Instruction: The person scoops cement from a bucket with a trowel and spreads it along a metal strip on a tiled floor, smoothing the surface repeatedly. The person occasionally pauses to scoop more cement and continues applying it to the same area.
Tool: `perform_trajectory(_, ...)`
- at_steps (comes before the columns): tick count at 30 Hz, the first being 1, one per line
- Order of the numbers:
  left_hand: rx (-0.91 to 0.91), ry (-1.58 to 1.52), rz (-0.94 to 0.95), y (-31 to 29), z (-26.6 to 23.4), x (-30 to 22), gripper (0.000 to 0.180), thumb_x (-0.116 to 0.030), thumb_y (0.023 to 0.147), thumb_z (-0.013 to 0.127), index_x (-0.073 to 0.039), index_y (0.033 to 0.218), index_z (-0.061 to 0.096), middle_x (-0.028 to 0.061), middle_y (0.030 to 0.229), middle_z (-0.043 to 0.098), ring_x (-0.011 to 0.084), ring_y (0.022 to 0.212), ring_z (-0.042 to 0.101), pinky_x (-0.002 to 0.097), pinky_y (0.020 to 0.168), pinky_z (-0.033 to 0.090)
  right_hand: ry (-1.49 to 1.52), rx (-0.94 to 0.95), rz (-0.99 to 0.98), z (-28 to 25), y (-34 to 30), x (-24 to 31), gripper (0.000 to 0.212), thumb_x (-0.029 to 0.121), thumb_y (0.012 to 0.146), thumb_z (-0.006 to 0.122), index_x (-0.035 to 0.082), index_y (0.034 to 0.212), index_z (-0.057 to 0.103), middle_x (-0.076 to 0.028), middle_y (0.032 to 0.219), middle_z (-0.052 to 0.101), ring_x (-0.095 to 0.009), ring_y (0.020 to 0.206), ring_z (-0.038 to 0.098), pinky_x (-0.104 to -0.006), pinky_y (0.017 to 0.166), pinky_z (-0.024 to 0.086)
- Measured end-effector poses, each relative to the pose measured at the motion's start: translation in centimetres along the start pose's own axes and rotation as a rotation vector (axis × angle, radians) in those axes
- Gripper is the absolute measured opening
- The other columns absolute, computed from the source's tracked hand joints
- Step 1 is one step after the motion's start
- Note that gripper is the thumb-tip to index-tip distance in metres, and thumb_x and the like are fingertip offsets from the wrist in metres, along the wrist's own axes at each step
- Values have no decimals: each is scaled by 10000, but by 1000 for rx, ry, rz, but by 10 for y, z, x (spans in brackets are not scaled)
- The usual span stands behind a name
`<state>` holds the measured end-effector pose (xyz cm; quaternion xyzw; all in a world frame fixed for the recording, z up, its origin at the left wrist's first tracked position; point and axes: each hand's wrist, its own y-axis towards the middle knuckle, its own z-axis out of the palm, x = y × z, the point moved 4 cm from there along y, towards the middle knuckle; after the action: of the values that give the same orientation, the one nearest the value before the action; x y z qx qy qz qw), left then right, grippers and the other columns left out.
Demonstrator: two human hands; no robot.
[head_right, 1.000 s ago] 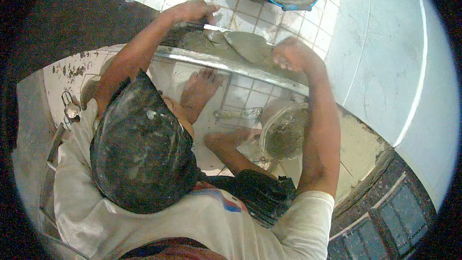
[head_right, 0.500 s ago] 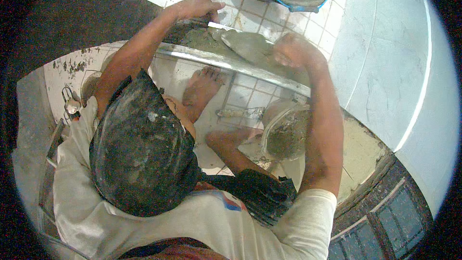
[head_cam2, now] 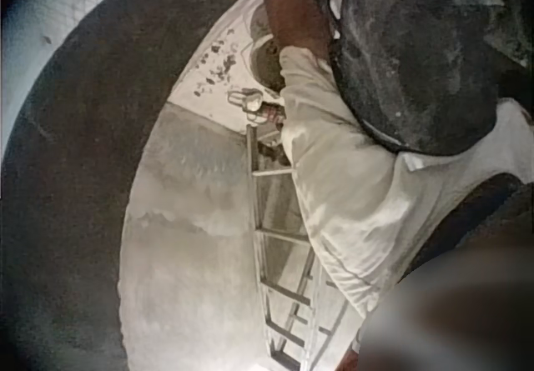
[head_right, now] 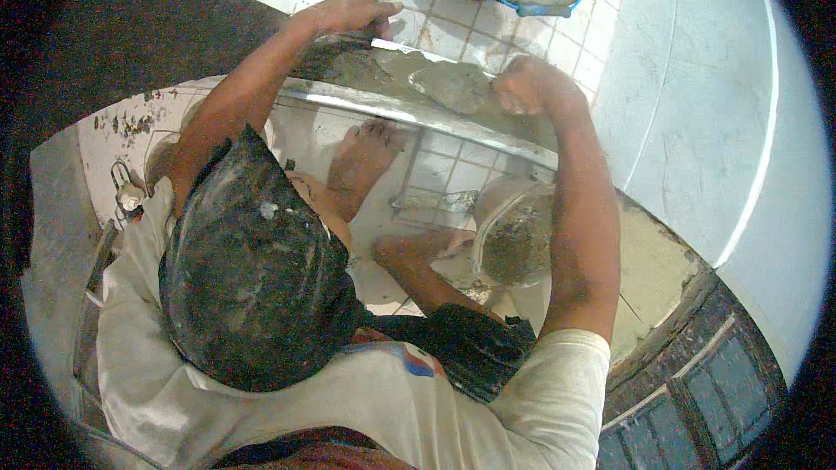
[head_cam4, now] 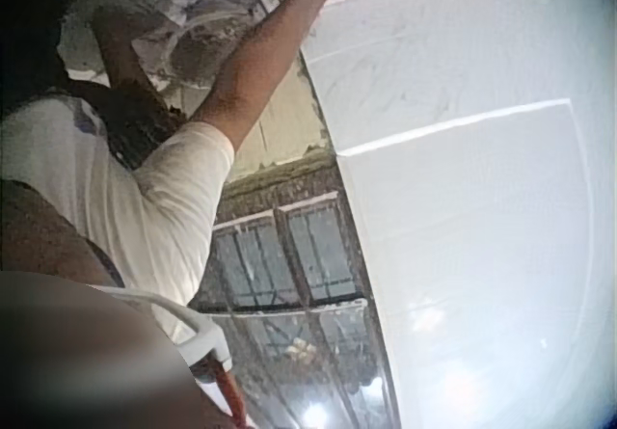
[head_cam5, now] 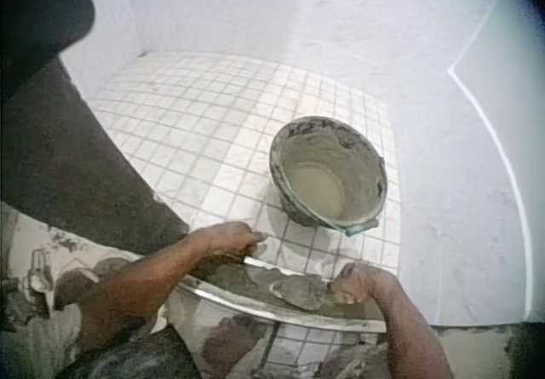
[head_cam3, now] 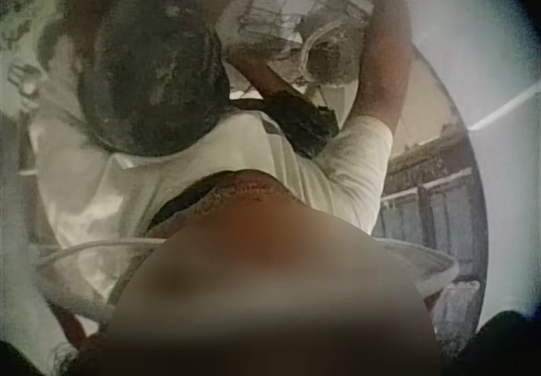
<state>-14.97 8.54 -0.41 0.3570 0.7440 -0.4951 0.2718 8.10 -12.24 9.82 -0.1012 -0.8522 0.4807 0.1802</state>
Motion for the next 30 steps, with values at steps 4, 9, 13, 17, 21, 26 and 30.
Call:
perform_trajectory(4,8,-44,-17,-10,-1,-9,700,-592,1041,453,-19,912,833,160,961,788,289,915,710,399,940,530,263,62,345,17,-27,-40,66,155,818,700,101,782,713,-68,777,748,-254,732,747,-392,659,591)
perform_trajectory(9,4,-23,20,-3,-3,1,693,-578,1044,464,-1,917,827,164,944,783,289,902,706,407,930,534,512,-108,19,30,-29,-49,349,358,834,636,29,762,729,-78,679,680,-147,545,600,-298,485,467)
perform_trajectory(13,12,-31,20,-3,3,-7,692,-579,1064,425,-15,1032,823,166,957,780,284,869,681,408,915,527,170,-156,-205,8,-17,-25,316,336,841,638,40,775,724,-116,723,692,-223,623,646,-363,572,505)
perform_trajectory(17,-15,-13,51,-8,-2,0,692,-571,1066,426,-4,1024,821,173,967,778,271,875,679,414,906,527,10,-76,10,3,-26,-35,308,337,873,641,52,825,748,-193,882,757,-387,779,729,-489,768,580)
perform_trajectory(21,-12,-35,102,-7,-4,5,690,-567,1067,438,4,1014,821,171,935,768,264,867,667,405,887,524,171,-306,-28,14,-41,-34,367,355,859,614,15,814,744,-172,743,699,-292,663,660,-417,698,550)
perform_trajectory(26,17,-60,10,-14,-5,-6,690,-566,1060,450,10,982,822,180,930,769,285,893,690,396,915,525,-51,-452,-45,32,-12,27,455,426,871,587,21,922,788,-270,996,743,-419,996,715,-524,944,550)
perform_trajectory(30,-13,-13,11,-11,-4,-3,693,-576,1054,446,-3,971,828,193,968,775,305,927,702,398,947,523,-98,-384,-5,29,-7,58,424,394,871,573,24,914,775,-275,957,726,-445,947,700,-539,924,535)
